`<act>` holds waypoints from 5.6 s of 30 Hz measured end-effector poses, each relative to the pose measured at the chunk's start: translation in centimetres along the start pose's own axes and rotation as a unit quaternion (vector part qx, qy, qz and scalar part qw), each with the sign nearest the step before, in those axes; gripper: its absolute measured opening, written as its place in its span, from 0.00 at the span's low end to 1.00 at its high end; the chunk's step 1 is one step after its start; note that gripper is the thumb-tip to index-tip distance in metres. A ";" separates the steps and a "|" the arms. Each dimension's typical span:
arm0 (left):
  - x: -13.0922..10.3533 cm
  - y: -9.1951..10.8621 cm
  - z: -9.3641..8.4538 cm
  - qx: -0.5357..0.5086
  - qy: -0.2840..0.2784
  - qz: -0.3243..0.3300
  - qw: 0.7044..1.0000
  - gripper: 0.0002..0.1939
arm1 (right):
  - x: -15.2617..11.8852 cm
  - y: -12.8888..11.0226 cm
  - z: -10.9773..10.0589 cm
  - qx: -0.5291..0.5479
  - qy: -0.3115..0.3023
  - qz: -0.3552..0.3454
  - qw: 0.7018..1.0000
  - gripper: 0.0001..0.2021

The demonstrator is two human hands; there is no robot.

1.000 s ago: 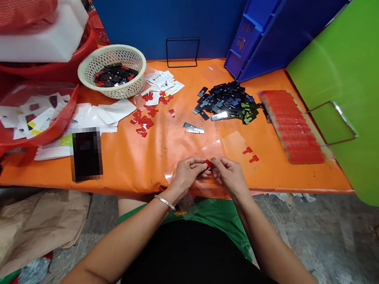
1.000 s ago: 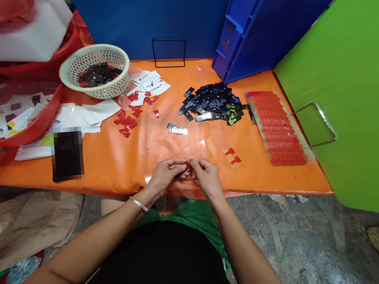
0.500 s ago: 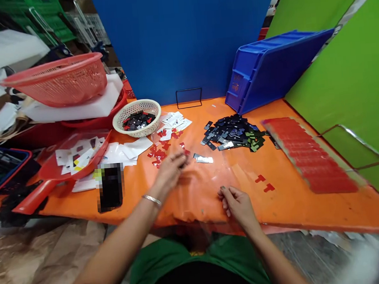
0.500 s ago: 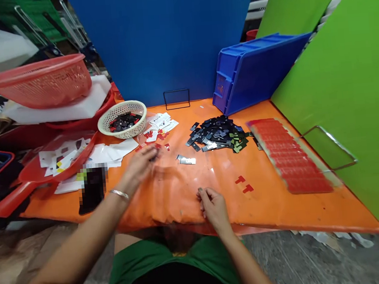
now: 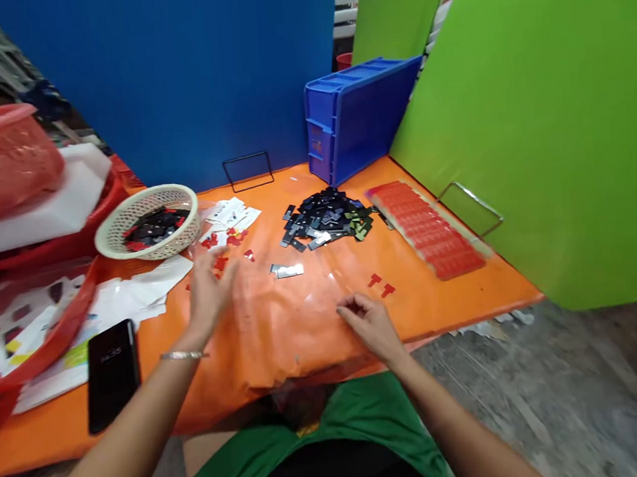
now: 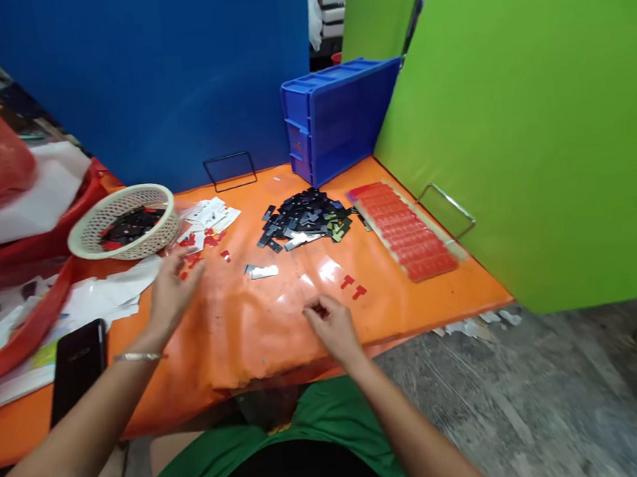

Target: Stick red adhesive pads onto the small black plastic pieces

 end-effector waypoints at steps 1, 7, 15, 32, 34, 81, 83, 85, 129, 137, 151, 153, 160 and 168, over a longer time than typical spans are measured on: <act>-1.9 1.5 1.7 -0.016 -0.060 0.026 0.998 0.12 | 0.8 0.4 -1.4 -0.034 0.033 -0.010 0.999 0.06; -8.3 9.4 10.5 -0.065 -0.282 0.131 0.948 0.06 | 4.6 2.8 -6.7 -0.277 0.141 -0.038 0.950 0.07; -6.7 12.4 16.6 -0.022 -0.324 0.144 0.935 0.12 | 5.1 2.5 -5.7 -0.391 0.139 0.019 0.909 0.06; -5.8 11.9 17.2 0.051 -0.384 0.201 0.900 0.19 | 3.8 2.2 -4.6 -0.411 0.172 -0.010 0.895 0.11; -5.8 11.9 17.3 0.058 -0.384 0.205 0.898 0.19 | 3.9 2.2 -4.5 -0.407 0.184 -0.009 0.894 0.09; -10.8 8.0 6.4 -0.477 -0.252 -0.425 0.727 0.09 | -2.2 -0.7 2.3 0.134 0.084 -0.005 0.987 0.08; -11.8 8.2 6.7 -0.497 -0.250 -0.450 0.699 0.11 | -2.4 -0.7 2.7 0.129 0.067 -0.002 0.989 0.08; -12.2 8.0 7.0 -0.504 -0.241 -0.450 0.696 0.11 | -2.6 -0.6 3.2 0.125 0.054 0.006 0.991 0.09; -12.6 7.2 7.3 -0.515 -0.247 -0.408 0.712 0.14 | -2.8 0.7 5.0 0.110 0.009 0.050 0.993 0.09; -12.6 7.1 7.3 -0.522 -0.245 -0.406 0.709 0.14 | -2.8 0.4 5.0 0.095 0.015 0.047 0.994 0.09; -12.9 8.3 7.6 -0.503 -0.166 -0.429 0.732 0.08 | -4.0 0.5 5.0 -0.032 0.064 -0.054 0.996 0.07; -13.0 8.3 7.6 -0.506 -0.173 -0.424 0.731 0.08 | -3.8 0.0 4.7 -0.065 0.084 -0.071 0.992 0.06; -13.0 8.0 7.7 -0.506 -0.190 -0.408 0.736 0.07 | -2.6 -0.7 4.2 -0.041 0.035 0.016 0.998 0.06; -13.0 8.0 7.7 -0.524 -0.185 -0.405 0.726 0.08 | -2.3 -1.2 4.4 -0.057 0.045 0.027 0.997 0.06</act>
Point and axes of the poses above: each hand's wrist, its own x-axis towards the middle knuckle, its own z-axis out of the palm, y = z × x, the point moved 1 cm from there along x, towards the middle knuckle, and after that the axes turned 4 degrees about z, right-handed, at the moved point
